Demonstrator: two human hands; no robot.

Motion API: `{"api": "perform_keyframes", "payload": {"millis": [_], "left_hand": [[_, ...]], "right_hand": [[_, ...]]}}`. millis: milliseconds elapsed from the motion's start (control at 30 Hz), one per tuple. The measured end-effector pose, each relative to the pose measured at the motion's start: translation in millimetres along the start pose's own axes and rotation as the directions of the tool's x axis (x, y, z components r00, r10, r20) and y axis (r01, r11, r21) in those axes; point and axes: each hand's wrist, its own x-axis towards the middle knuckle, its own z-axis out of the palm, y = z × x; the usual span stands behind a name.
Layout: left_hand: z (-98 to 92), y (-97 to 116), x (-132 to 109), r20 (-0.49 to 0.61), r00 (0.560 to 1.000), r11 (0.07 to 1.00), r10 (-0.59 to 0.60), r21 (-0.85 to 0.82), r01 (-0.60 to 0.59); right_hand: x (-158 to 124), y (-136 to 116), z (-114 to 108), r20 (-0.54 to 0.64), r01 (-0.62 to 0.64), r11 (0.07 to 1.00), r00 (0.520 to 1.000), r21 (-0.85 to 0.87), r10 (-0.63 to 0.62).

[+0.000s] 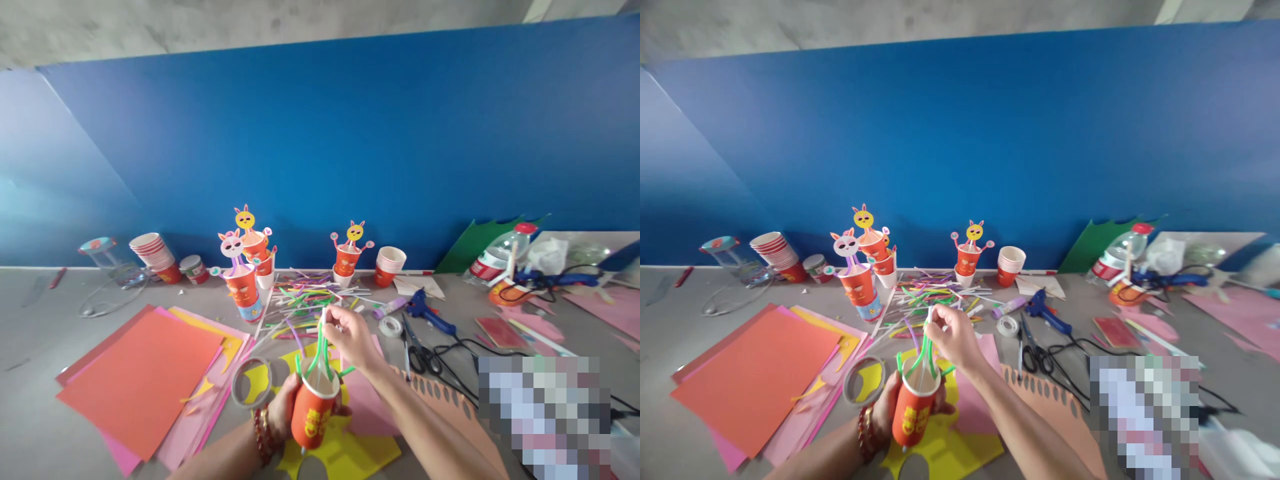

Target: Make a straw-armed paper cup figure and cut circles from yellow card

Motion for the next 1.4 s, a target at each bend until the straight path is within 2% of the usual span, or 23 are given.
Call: {"api": "perform_keyframes", "payload": {"millis": [67, 200, 267, 467, 533, 733, 867, 1000, 1133, 1233, 1300, 1400], "left_hand": [[-0.1, -0.2, -0.4, 0.002, 1.000, 1.000, -0.007, 0.013, 0.007], [1.4, 4.1, 0.3, -0.007, 1.000, 1.000, 0.003, 0.002, -0.003], [2.5, 6.0, 0.7, -0.019, 1.000, 1.000, 0.011, 0.000, -0.011], [3.6, 4.4, 0.3, -0.011, 1.000, 1.000, 0.007, 0.028, -0.007], [3.0, 4.0, 0.2, -0.007, 1.000, 1.000, 0.004, 0.020, -0.004], [1.4, 4.5, -0.5, -0.028, 0.999, 0.999, 0.034, 0.020, -0.034], [1.2, 1.6, -1.0, 0.006, 1.000, 0.999, -0.002, 0.032, 0.002], [1.1, 1.9, -0.9, -0.008, 1.000, 1.000, 0.016, 0.026, -0.015], [0.4, 4.5, -0.6, -0.021, 0.999, 0.999, 0.047, 0.017, -0.047], [-0.1, 4.4, -0.7, -0.021, 1.000, 1.000, 0.024, 0.011, -0.024], [-0.3, 3.3, -1.0, -0.015, 1.000, 1.000, -0.001, 0.009, 0.001], [-0.4, 1.3, -1.2, -0.023, 1.000, 1.000, -0.014, 0.023, 0.015]], "right_hand": [[0.1, -0.3, -0.2, 0.022, -0.009, 1.000, 1.000, 0.005, 0.009], [3.2, -1.5, -2.7, 0.123, -0.107, 0.983, 0.988, 0.147, 0.089], [4.5, -2.1, -3.5, 0.132, -0.114, 0.979, 0.987, 0.168, 0.092], [2.3, -4.4, -0.2, 0.068, 0.005, 0.999, 0.998, -0.037, -0.002], [1.8, -4.2, 0.5, 0.060, 0.009, 0.999, 0.998, -0.050, -0.006], [3.6, 0.1, -1.3, 0.146, -0.105, 0.986, 0.986, 0.128, 0.086], [3.3, -0.1, 0.3, 0.128, -0.087, 0.989, 0.989, 0.123, 0.071], [3.5, -1.5, 0.4, 0.104, -0.082, 0.990, 0.992, 0.111, 0.071], [3.2, -0.7, -1.9, 0.228, -0.203, 0.963, 0.960, 0.176, 0.160], [2.0, 1.1, -1.3, 0.282, -0.284, 0.930, 0.935, 0.234, 0.215], [1.7, 1.2, 0.3, 0.275, -0.296, 0.921, 0.935, 0.254, 0.224], [2.5, -1.0, 2.7, 0.230, -0.246, 0.949, 0.953, 0.198, 0.199]]}}
